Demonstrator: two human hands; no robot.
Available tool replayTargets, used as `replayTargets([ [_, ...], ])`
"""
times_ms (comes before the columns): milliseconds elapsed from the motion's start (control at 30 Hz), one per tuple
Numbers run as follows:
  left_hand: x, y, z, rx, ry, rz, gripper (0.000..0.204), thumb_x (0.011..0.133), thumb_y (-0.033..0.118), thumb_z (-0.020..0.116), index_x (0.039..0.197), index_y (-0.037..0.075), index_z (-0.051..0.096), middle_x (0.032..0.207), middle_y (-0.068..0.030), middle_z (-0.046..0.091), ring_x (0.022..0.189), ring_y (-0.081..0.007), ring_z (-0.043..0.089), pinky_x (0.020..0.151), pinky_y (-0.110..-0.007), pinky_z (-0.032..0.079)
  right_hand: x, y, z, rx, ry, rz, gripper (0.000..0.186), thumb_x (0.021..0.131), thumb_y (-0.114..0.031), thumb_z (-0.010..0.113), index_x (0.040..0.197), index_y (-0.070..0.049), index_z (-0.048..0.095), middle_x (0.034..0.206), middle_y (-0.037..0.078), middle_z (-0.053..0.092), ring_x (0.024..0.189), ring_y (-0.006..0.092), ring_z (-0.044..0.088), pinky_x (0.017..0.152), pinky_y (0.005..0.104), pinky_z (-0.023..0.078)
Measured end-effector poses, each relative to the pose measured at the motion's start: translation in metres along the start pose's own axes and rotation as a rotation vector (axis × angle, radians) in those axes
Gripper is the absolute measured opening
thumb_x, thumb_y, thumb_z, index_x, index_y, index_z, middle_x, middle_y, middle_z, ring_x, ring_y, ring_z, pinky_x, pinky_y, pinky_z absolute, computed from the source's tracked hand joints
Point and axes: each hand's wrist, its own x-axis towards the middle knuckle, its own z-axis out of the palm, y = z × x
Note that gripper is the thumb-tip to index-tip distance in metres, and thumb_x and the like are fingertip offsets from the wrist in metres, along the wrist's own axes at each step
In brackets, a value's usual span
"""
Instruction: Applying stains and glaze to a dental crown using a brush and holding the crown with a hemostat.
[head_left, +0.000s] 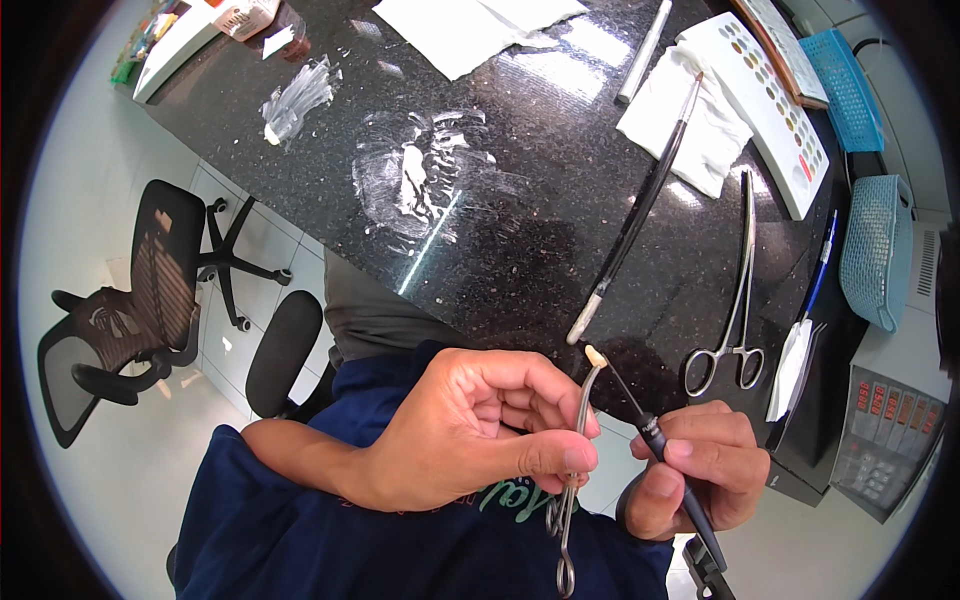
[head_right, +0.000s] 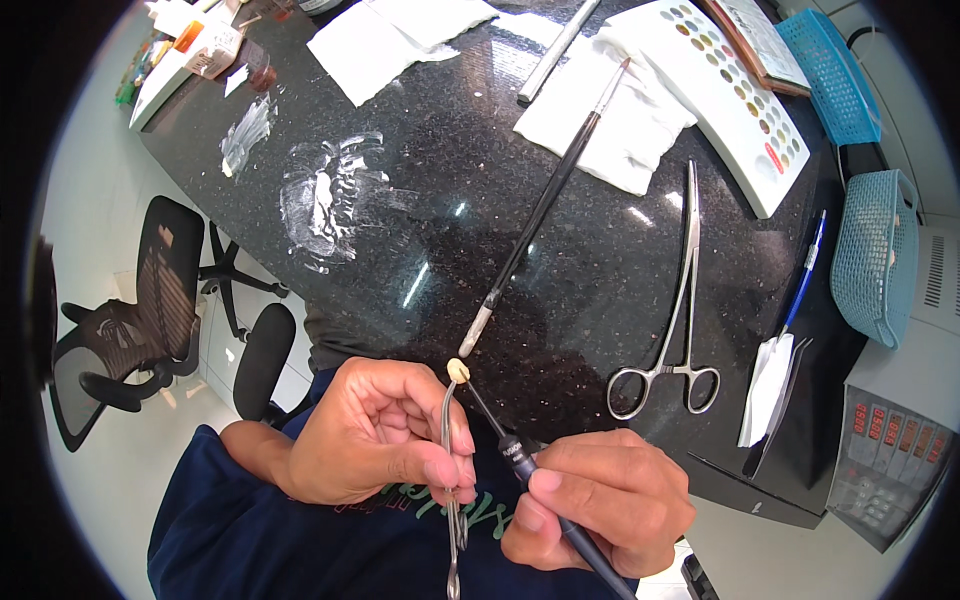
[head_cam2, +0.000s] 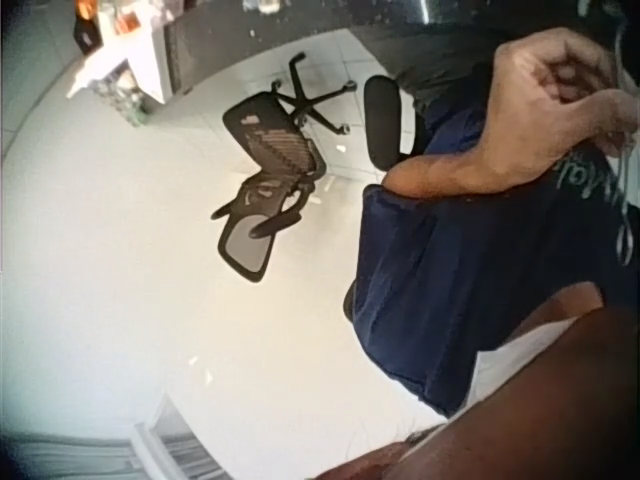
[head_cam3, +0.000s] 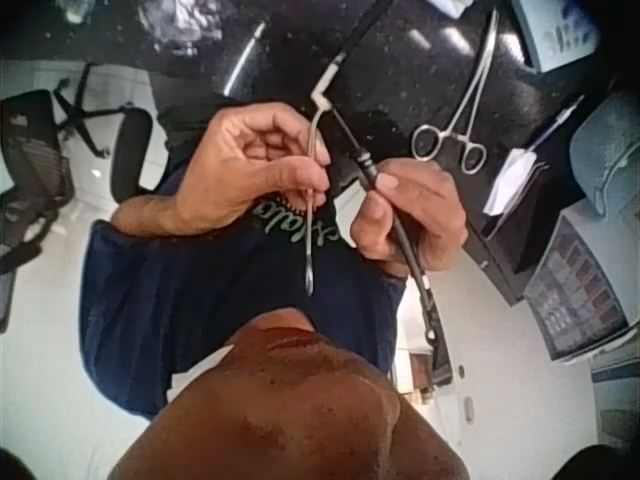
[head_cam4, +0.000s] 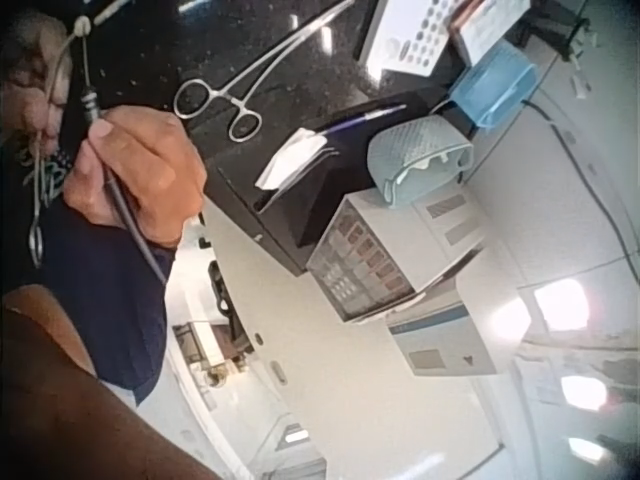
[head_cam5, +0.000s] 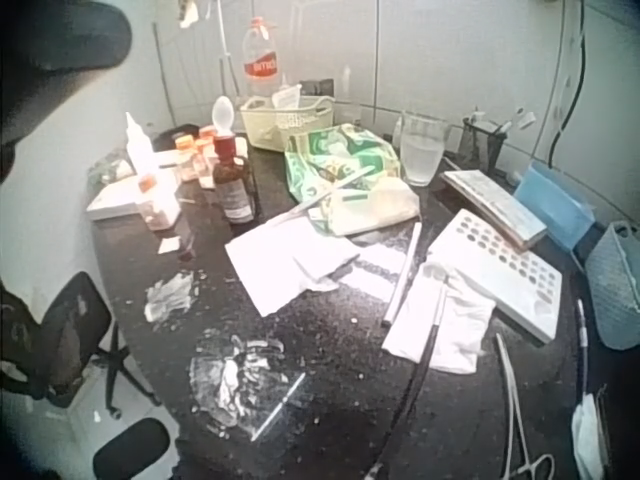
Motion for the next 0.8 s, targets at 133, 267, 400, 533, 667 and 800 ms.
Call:
replayTargets([
  [133,0.0,0.001,0.001,0.009,-0.004,0.0,0.016,0.081,-0.007,0.065,0.093,-0.008,0.056,0.081,-0.0198,0.064,0.075,-0.0244,0.069,0.063,-0.03,0.059,-0.004,0.001,-0.005,0.073,-0.014,-0.02,0.021,0.07,-0.004,0.071,0.087,-0.001,0.059,0.07,0.008,0.056,0.05,0.0158,0.058,0.045,0.0245,0.05],
  [267,0.0,0.005,0.004,0.011,0.008,-0.011,0.015,0.082,-0.006,0.065,0.093,-0.008,0.056,0.082,-0.0195,0.064,0.074,-0.0241,0.069,0.064,-0.03,0.059,0.005,-0.005,-0.016,-0.014,0.338,-0.002,0.038,0.089,-0.031,0.063,0.111,-0.003,0.049,0.082,0.01,0.046,0.046,0.0107,0.049,0.036,0.0171,0.039],
  [400,-0.005,0.006,0.005,0.178,0.084,0.034,0.014,0.079,-0.009,0.065,0.09,-0.01,0.058,0.082,-0.0195,0.065,0.076,-0.0255,0.069,0.07,-0.033,0.06,0.051,-0.002,-0.062,-0.308,0.362,0.025,0.031,0.088,-0.019,0.062,0.109,0.002,0.055,0.078,0.012,0.056,0.05,0.0084,0.048,0.039,0.0175,0.036],
  [533,-0.007,0.012,-0.006,0.503,0.033,0.206,0.012,0.078,-0.012,0.065,0.089,-0.01,0.063,0.088,-0.0202,0.066,0.079,-0.0252,0.069,0.073,-0.032,0.059,0.091,0.018,-0.075,-0.338,0.398,0.114,0.017,0.088,-0.008,0.061,0.098,0.006,0.062,0.076,0.012,0.064,0.061,0.0112,0.06,0.053,0.0197,0.046],
  [667,-0.005,0.029,-0.011,0.875,0.012,0.396,0.019,0.076,-0.006,0.069,0.095,-0.006,0.068,0.084,-0.0156,0.07,0.074,-0.0198,0.07,0.067,-0.025,0.056,0.102,0.04,-0.084,-0.346,0.349,0.148,0.014,0.089,-0.009,0.061,0.093,0.005,0.061,0.077,0.011,0.065,0.066,0.0131,0.064,0.058,0.0214,0.051],
  [800,-0.006,0.035,-0.012,1.284,0.079,0.676,0.025,0.069,-0.006,0.072,0.094,-0.003,0.07,0.077,-0.0125,0.069,0.065,-0.0212,0.067,0.056,-0.025,0.052,0.104,0.058,-0.08,-0.306,0.303,0.202,0.012,0.089,-0.007,0.06,0.09,0.005,0.059,0.08,0.01,0.064,0.072,0.0138,0.066,0.067,0.023,0.054],
])
